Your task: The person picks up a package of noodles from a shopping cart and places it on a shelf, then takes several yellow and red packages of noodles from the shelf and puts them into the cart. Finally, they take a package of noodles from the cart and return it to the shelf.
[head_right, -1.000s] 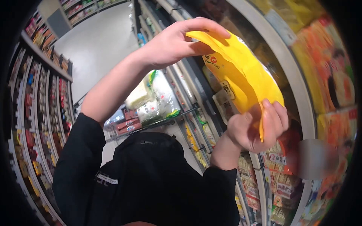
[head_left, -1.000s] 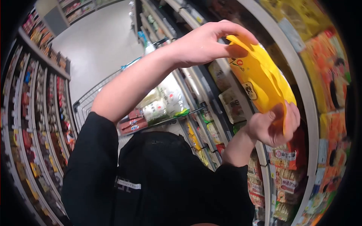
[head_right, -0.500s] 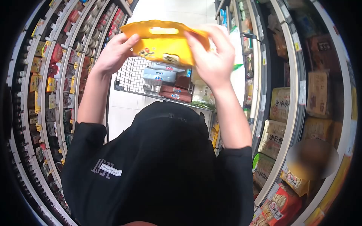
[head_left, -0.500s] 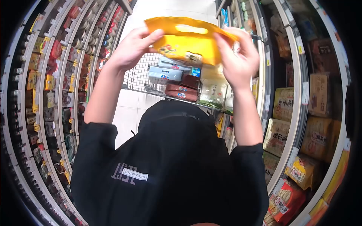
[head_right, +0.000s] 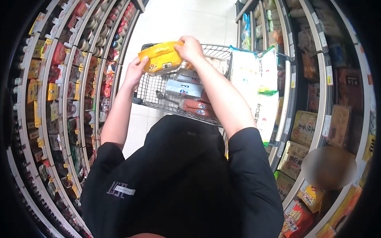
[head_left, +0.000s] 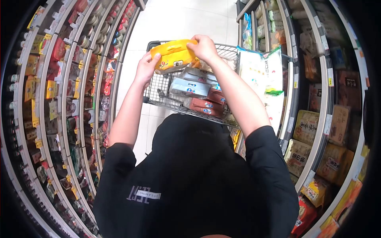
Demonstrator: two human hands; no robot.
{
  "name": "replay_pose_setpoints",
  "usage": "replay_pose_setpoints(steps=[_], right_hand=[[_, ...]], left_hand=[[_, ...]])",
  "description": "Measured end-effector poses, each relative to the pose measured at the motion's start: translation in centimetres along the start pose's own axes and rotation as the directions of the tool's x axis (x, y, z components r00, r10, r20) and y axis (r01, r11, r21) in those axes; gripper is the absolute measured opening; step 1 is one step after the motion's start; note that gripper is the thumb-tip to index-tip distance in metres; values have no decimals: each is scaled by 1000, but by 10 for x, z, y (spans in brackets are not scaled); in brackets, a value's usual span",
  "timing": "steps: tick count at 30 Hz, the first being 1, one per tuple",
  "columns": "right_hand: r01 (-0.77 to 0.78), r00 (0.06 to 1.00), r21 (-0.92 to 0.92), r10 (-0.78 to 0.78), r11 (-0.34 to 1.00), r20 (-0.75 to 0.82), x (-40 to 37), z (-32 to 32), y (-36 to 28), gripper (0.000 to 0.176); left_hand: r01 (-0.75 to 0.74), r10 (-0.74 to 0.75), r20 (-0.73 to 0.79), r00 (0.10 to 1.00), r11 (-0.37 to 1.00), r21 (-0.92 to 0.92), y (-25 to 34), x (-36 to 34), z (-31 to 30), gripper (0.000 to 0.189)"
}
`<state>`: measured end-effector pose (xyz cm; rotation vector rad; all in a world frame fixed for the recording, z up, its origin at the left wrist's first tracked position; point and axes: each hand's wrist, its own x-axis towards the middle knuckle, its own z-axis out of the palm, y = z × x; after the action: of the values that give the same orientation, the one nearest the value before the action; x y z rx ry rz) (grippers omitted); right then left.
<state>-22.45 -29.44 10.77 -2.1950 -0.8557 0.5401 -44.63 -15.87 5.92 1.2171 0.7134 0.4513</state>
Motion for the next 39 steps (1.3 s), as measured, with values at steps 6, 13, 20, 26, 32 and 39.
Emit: replay_pose_setpoints(steps=[6,13,20,26,32,39], right_hand=[[-113,990,-161,124,980,60,22,42,33,21],[2,1000,-378,-8,926,-14,28,75,68,20],[57,992,-582,19,811,124,26,99,83,15],[-31,945,-565,207,824,251,31,120,99,20],[-157,944,-473,273,867,188,17,141,109,43],[-4,939,-123,46,992,340,-55,105,69,45]], left_hand=[[-70,62,36,997,958,278,-69,71,-35,39],[10,-39,55,998,897,442,-117,110,-46,38],[311,-303,-71,950,917,249,-124,107,-24,33],[327,-329,-49,943,889,322,-149,128,-13,31],[324,-327,-32,944,909,263,-190,153,-22,30],[438,-441,-34,897,875,205,-205,176,-30,29]])
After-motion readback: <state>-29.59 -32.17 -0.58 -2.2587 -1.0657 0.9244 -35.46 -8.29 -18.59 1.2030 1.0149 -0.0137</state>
